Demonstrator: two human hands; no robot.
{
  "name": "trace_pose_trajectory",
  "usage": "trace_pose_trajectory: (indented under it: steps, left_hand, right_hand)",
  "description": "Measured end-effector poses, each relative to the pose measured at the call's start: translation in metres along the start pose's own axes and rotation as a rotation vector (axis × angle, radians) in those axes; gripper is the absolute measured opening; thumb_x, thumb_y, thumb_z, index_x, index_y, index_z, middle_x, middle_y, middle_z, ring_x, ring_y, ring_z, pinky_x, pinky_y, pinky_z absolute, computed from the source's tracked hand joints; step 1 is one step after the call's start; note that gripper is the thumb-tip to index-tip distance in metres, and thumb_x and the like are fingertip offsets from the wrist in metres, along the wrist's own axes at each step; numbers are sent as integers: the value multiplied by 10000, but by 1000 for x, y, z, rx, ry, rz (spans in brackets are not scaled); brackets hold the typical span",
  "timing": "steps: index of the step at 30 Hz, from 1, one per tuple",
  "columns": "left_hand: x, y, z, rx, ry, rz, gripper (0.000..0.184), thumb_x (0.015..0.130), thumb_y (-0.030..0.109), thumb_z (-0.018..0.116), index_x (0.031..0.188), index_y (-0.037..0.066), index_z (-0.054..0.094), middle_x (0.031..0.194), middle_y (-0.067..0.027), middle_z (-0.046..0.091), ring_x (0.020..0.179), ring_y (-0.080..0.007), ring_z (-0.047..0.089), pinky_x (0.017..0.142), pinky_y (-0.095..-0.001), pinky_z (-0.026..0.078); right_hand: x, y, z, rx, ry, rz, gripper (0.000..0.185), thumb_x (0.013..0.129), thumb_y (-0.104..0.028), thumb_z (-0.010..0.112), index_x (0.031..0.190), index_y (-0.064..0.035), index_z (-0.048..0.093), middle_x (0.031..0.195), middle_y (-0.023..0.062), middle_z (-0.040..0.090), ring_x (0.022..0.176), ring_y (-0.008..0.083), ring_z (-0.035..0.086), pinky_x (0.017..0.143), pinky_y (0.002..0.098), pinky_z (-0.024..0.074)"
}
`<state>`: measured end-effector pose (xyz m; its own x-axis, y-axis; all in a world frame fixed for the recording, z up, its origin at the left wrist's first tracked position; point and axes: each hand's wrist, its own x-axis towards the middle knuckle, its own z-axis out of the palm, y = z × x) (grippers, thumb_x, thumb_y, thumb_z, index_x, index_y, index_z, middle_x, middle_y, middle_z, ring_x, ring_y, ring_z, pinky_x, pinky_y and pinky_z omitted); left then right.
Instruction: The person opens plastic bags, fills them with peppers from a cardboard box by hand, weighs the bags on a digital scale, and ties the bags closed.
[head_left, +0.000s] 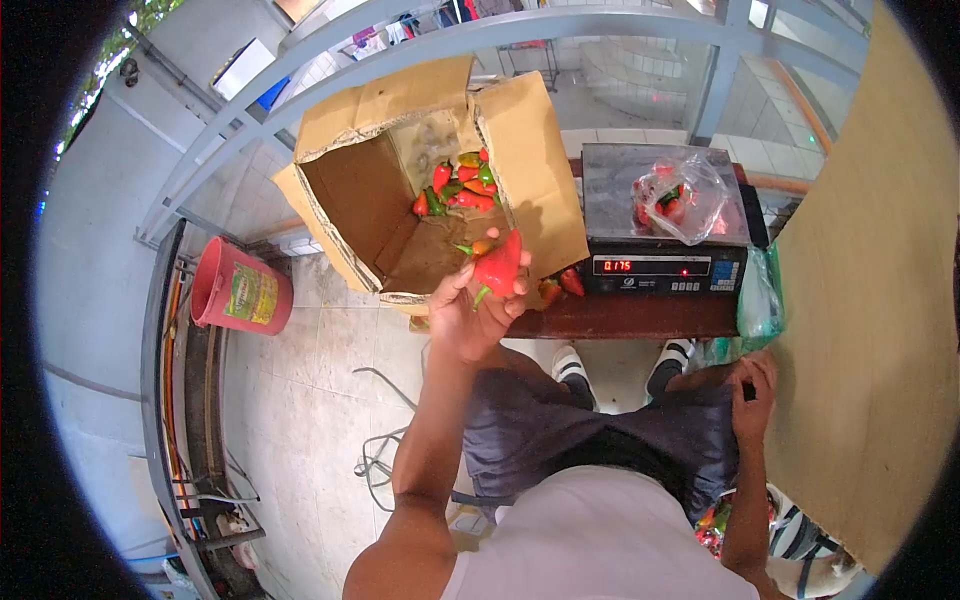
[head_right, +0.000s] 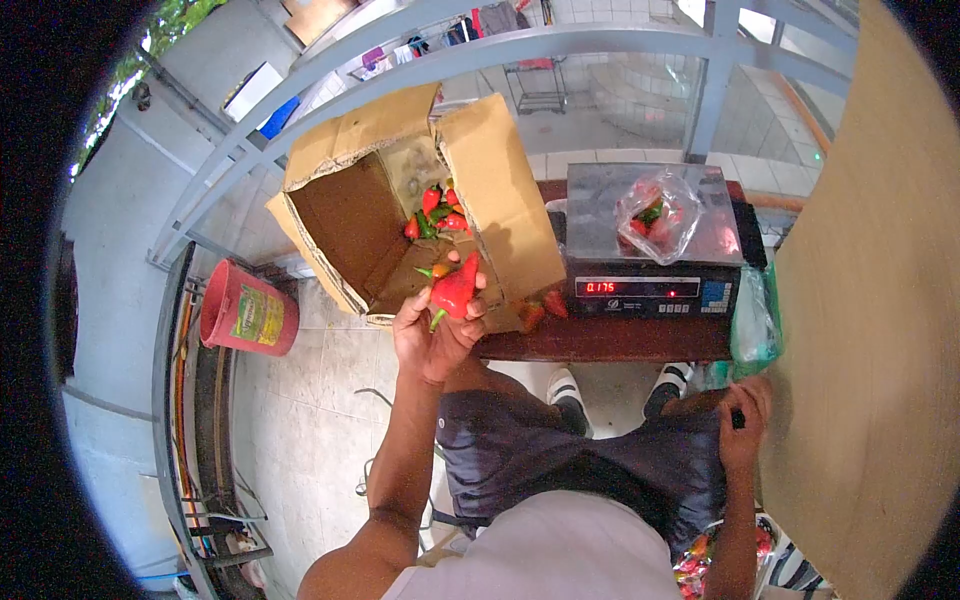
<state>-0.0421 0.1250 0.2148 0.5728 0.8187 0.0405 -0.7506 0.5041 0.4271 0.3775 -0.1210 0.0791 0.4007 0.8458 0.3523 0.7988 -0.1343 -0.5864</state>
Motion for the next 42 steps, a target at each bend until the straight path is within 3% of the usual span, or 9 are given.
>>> trace_pose_trajectory:
  steps: [11,14,15,18,24,30,36,37,42]
  left_hand:
    - [-1,-30,-4,206,-16,67,621,843,164,735,1410,169,481,1305,-145,570,1053,-301,596,838,-397,503]
    - [0,-63,-28,816,136,53,634,792,16,772,1352,167,517,1298,-114,582,1078,-270,612,875,-410,512]
    - [-1,-68,-28,1122,215,-116,660,756,-70,773,1325,159,530,1264,-98,604,1090,-268,621,891,-404,515]
    - [12,-107,-62,1805,-168,188,558,786,-25,747,1285,141,561,1181,-100,620,1094,-310,602,905,-417,504]
    - [45,-148,-103,2288,-321,74,427,798,36,660,1205,152,607,1102,-107,596,1103,-343,554,907,-471,469]
    - [48,-157,-118,2362,-202,379,416,747,76,702,1150,137,619,1108,-115,599,1108,-348,572,922,-456,474]
    - [44,-147,-110,2116,-106,382,426,785,29,664,1198,127,632,1137,-142,606,1063,-370,601,897,-479,492]
    - [41,-142,-91,1904,-27,385,365,790,41,699,1149,103,669,1105,-136,636,1036,-349,622,908,-464,495]
    - [30,-108,-40,1703,253,522,132,871,120,735,962,29,707,933,-119,681,944,-292,634,858,-386,498]
  right_hand:
    - [1,-3,-4,-20,-19,46,357,787,-48,752,1138,-75,696,1177,138,634,1198,346,556,1077,474,403]
    - [2,-4,-4,-42,25,-22,363,774,-43,758,1131,-73,696,1150,131,640,1182,348,563,1073,474,407]
    - [3,-4,-4,-25,28,-18,358,774,-46,758,1126,-72,697,1146,131,642,1175,349,566,1070,475,409]
    - [3,-2,-3,10,15,-4,343,776,-56,759,1113,-70,699,1134,130,648,1151,348,577,1059,475,416]
    - [1,-2,-5,21,1,47,311,799,-85,752,1105,-68,704,1141,136,658,1120,337,596,1035,461,435]
    - [1,-8,-11,37,-2,117,325,811,-96,749,1132,-78,702,1166,142,653,1126,342,593,1023,462,446]
    - [2,0,-1,-4,3,43,323,809,-102,753,1128,-79,703,1163,135,649,1136,346,585,1023,466,445]
    - [2,1,0,-3,-1,57,325,807,-98,755,1126,-78,703,1160,134,649,1135,346,586,1021,466,446]
    - [4,-5,-6,9,15,12,320,815,-62,749,1130,-39,694,1154,141,650,1084,318,613,988,404,470]
